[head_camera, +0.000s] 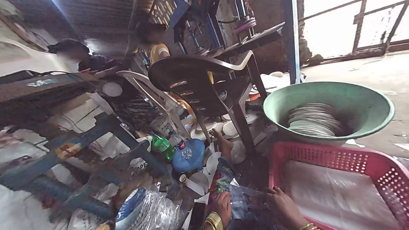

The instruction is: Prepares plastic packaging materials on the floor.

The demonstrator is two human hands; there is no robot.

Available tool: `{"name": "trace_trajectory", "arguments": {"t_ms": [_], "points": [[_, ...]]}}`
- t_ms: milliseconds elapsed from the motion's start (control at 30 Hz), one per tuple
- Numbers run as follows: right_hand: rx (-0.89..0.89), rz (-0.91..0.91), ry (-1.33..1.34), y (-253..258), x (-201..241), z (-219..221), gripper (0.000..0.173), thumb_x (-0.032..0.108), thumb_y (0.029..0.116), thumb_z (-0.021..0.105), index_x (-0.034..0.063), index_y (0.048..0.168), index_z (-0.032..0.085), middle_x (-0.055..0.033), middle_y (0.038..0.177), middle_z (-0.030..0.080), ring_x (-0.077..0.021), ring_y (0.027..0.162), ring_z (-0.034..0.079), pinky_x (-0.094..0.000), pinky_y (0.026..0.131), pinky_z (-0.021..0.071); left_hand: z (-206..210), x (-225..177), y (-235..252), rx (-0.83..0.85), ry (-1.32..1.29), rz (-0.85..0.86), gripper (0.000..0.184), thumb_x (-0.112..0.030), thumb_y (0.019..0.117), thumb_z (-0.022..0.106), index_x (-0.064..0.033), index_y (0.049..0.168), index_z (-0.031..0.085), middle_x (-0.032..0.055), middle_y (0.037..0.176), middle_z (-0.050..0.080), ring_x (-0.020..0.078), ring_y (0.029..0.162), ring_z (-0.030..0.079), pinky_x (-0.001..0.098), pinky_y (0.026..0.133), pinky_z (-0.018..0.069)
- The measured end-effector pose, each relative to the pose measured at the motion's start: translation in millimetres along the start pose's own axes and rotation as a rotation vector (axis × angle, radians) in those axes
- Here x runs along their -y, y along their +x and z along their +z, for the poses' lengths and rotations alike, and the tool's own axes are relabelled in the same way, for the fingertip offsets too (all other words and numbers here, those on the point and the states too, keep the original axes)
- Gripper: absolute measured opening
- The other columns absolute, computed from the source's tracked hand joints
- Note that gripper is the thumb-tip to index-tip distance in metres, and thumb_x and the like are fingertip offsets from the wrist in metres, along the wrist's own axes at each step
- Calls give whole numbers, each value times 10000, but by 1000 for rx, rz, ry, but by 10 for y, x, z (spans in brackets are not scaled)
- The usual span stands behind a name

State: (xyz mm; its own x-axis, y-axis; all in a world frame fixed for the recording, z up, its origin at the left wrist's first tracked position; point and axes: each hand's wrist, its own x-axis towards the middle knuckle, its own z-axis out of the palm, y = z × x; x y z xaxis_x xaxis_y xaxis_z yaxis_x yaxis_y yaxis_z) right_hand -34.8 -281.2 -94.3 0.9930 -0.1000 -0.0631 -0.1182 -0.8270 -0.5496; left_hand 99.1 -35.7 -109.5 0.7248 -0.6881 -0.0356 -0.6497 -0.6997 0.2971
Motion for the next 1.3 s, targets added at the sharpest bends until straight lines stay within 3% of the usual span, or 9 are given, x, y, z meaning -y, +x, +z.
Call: {"name": "trace_trajectory", "arguments": {"t_ms": [1300], "points": [[4, 12, -14, 69, -92, 115, 273, 103, 997, 598, 28, 1222, 735, -181, 1310, 685, -395, 1301, 575, -521, 1086, 446, -39, -42, 28, 69, 4, -32, 378, -82, 1036, 458, 11, 1342, 660, 196, 1396, 636, 328, 1336, 586, 433, 1168, 422]]}}
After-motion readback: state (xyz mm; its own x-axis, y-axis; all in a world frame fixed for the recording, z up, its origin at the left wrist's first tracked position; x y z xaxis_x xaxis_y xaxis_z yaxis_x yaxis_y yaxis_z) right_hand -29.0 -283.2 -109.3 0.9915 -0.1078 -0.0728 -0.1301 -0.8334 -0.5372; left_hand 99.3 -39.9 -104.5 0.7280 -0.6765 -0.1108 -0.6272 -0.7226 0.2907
